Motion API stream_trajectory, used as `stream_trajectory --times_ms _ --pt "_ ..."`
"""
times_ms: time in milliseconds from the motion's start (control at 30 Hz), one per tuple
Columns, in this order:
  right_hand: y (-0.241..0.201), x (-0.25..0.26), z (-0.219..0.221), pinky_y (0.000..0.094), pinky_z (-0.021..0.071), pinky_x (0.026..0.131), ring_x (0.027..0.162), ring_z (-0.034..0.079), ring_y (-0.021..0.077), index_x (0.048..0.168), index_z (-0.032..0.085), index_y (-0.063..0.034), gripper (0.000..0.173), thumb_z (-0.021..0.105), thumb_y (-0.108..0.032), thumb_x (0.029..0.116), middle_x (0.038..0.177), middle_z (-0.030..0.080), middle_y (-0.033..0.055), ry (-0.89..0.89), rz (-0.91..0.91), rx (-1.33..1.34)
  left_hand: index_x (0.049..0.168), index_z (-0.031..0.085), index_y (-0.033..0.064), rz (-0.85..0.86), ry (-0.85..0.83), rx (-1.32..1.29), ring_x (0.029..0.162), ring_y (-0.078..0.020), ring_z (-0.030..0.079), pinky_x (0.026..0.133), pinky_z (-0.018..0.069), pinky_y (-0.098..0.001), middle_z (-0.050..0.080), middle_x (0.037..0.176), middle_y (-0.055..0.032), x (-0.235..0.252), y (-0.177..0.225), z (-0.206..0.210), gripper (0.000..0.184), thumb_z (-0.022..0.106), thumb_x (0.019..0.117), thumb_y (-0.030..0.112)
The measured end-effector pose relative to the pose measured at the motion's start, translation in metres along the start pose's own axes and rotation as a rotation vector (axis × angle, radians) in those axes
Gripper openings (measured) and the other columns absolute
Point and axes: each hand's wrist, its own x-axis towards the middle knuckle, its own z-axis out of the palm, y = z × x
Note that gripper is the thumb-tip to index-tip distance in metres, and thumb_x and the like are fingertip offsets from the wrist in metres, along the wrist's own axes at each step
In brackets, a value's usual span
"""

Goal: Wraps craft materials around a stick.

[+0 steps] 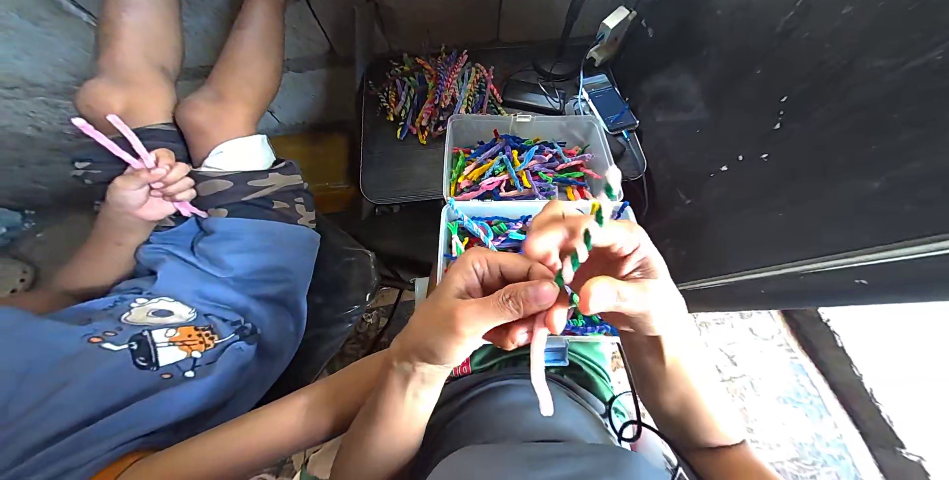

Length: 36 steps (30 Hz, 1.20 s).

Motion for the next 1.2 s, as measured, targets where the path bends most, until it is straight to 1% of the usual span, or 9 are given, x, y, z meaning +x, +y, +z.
stream_trajectory --times_ms 167,267,400,467,600,667,833,1033,1200 --pt "0.002 0.002 0.01 0.0142 0.0515 0.076 0.088 0.062 -0.0018 0.096 0.075 -0.0151 0.003 0.073 -0.015 0.0944 0.092 0.067 -0.0091 0.13 -0.094 -0.094 0.098 0.075 0.0092 0.049 0.052 0.121 0.068 0.0136 0.056 0.059 0.0431 -0.004 0.069 0.081 0.0129 -0.005 0.0 0.004 0.018 0.06 0.1031 0.017" --pt "0.002 -0.001 0.02 0.0125 0.0521 0.074 0.084 0.061 -0.0038 0.092 0.069 -0.0175 0.004 0.072 -0.018 0.095 0.087 0.063 -0.0114 0.27 -0.092 -0.271 0.097 0.071 0.006 0.234 0.197 0.585 0.07 0.0128 0.055 0.062 0.044 -0.0048 0.066 0.079 0.0127 -0.009 -0.001 0.007 0.017 0.057 0.1039 0.013" --pt "0.006 -0.003 0.027 0.0124 0.0525 0.076 0.084 0.06 -0.0054 0.092 0.065 -0.0206 0.007 0.07 -0.019 0.0966 0.088 0.061 -0.0138 0.395 -0.122 -0.427 0.09 0.07 -0.004 0.589 0.429 1.481 0.069 0.0 0.058 0.065 0.0461 -0.0099 0.065 0.075 -0.0067 -0.006 -0.011 0.013 0.025 0.058 0.1027 0.013" --pt "0.005 -0.003 0.026 0.0127 0.0534 0.073 0.081 0.06 -0.0048 0.092 0.066 -0.0203 0.007 0.07 -0.017 0.0959 0.086 0.062 -0.013 0.41 -0.069 -0.368 0.09 0.072 -0.0039 0.612 0.487 1.596 0.066 -0.0033 0.057 0.062 0.0434 -0.0117 0.063 0.073 -0.0082 -0.004 -0.015 0.015 0.024 0.058 0.1015 0.013" --pt "-0.001 -0.003 0.012 0.0185 0.056 0.083 0.092 0.065 -0.0008 0.101 0.074 -0.019 0.008 0.071 -0.025 0.0955 0.096 0.068 -0.0106 0.208 0.024 -0.085 0.097 0.069 0.0064 0.235 0.229 0.589 0.068 0.0125 0.054 0.06 0.0435 -0.0047 0.064 0.077 0.0126 -0.007 -0.003 0.014 0.021 0.052 0.1061 0.014" --pt "-0.001 -0.001 0.004 0.0186 0.0563 0.085 0.099 0.066 0.001 0.113 0.074 -0.0183 0.021 0.069 -0.031 0.0976 0.107 0.07 -0.0081 0.061 -0.02 -0.023 0.098 0.074 0.0092 0.064 0.121 0.12 0.065 0.012 0.055 0.057 0.0439 -0.0055 0.067 0.077 0.0131 -0.005 -0.001 0.011 0.02 0.055 0.1045 0.015" --pt "-0.003 0.004 0.004 0.0177 0.0513 0.086 0.092 0.061 -0.0012 0.096 0.075 -0.015 0.007 0.071 -0.021 0.0959 0.094 0.065 -0.0087 0.043 -0.145 -0.135 0.098 0.074 0.0097 -0.064 0.016 -0.149 0.063 0.0119 0.054 0.054 0.0415 -0.0055 0.067 0.078 0.0127 0.0 -0.003 0.014 0.02 0.056 0.1047 0.016" --pt "-0.004 -0.004 0.021 0.0139 0.0533 0.079 0.088 0.062 -0.0028 0.092 0.069 -0.0174 0.005 0.072 -0.018 0.0948 0.089 0.063 -0.0111 0.305 -0.109 -0.225 0.099 0.068 0.0071 0.2 0.164 0.567 0.066 0.0132 0.053 0.058 0.0437 -0.0043 0.062 0.076 0.0137 -0.005 -0.006 0.017 0.02 0.052 0.1071 0.016" --pt "0.003 -0.002 0.022 0.012 0.0512 0.072 0.08 0.058 -0.0041 0.085 0.064 -0.0204 0.013 0.074 -0.016 0.0928 0.084 0.058 -0.0123 0.425 -0.07 -0.24 0.093 0.069 -0.0058 0.501 0.464 1.402 0.07 0.0004 0.06 0.067 0.0494 -0.0108 0.065 0.076 -0.0065 -0.002 -0.019 0.026 0.026 0.055 0.1044 0.012"
